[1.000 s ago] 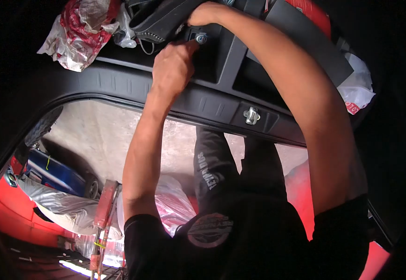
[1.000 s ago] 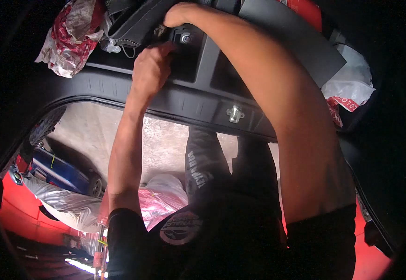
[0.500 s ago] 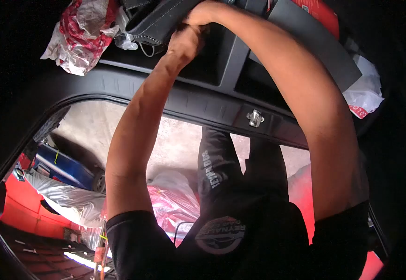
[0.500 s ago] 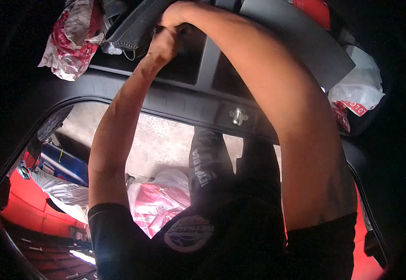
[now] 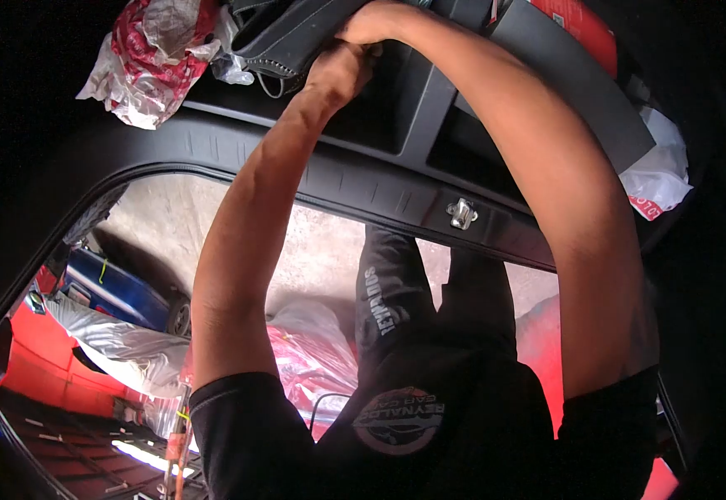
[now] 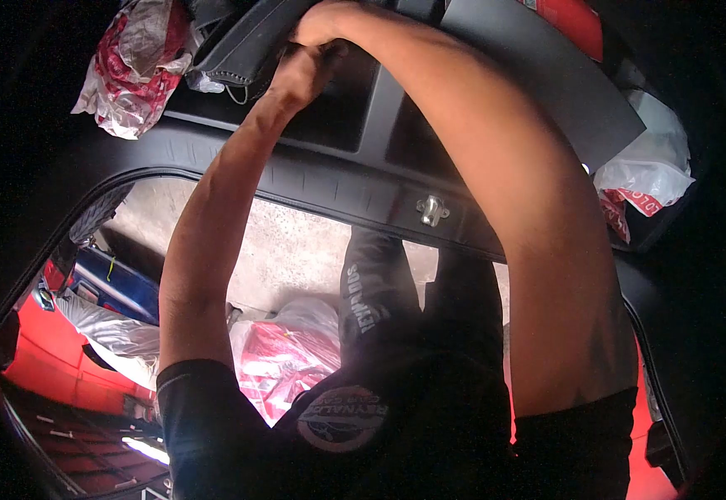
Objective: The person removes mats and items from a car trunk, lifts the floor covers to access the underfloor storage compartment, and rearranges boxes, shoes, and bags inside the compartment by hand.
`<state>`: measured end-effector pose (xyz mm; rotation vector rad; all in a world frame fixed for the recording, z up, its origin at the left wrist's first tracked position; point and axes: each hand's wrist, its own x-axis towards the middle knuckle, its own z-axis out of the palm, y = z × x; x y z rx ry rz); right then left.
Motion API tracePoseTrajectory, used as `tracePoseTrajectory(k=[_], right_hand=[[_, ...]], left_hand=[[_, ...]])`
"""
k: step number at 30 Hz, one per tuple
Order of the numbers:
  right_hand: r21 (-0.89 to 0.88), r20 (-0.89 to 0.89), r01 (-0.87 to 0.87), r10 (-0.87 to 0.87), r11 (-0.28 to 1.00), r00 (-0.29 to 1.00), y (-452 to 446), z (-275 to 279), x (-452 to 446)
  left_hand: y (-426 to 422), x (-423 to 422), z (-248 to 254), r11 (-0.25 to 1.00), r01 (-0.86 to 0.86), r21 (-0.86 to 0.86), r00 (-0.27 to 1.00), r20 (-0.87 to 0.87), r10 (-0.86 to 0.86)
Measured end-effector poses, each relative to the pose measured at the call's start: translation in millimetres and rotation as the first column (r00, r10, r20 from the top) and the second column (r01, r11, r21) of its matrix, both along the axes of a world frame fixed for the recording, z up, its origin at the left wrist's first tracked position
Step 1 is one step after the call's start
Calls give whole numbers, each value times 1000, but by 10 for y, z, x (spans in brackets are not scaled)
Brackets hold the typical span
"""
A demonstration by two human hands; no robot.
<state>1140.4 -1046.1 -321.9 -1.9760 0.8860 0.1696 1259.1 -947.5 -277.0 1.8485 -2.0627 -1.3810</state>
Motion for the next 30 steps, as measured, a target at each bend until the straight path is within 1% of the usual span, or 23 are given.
tracePoseTrajectory(k=[2,5,8,11,14,17,20,21,23,26,28,29,30], right_hand=[[-2,5,-1,1,1000,1000,8,14,4],[0,11,2,-2,1000,1000,20,20,20],[8,12,12,-12,1000,1000,25,30,21],[15,19,17,-18,1000,1000,22,23,24],[19,25,25,-25,1000,999,19,18,30],[22,28,32,-33,999,999,22,33,29],[19,30,38,-39,999,999,33,49,31],[19,29,41,-41,999,999,39,54,27],[18,29,45,-45,999,999,36,70,34],[19,33,56,-57,998,998,84,100,36],[23,32,58,-58,998,998,97,159,38],[49,-3,53,-53,997,999,88,202,22],[35,-24,43,-42,998,999,85,240,7]], left_hand=[[3,-31,33,999,39,-5,995,90,-39],[20,-86,64,988,113,-101,954,291,-80],[18,-32,80,996,65,-61,985,167,-54],[30,-29,104,999,-40,-18,999,32,41],[19,-43,131,999,-12,-50,1000,13,13],[-7,-43,158,1000,2,2,1000,12,-2],[5,-43,78,1000,-18,-10,999,46,19],[16,-37,57,996,86,-19,985,153,-82],[2,-75,150,957,290,-5,893,360,-269],[24,-165,239,906,379,-188,850,456,-261],[-39,-215,285,909,416,-24,794,496,-351],[-67,-233,302,901,429,57,764,509,-396],[-77,-243,299,897,440,40,764,510,-397]])
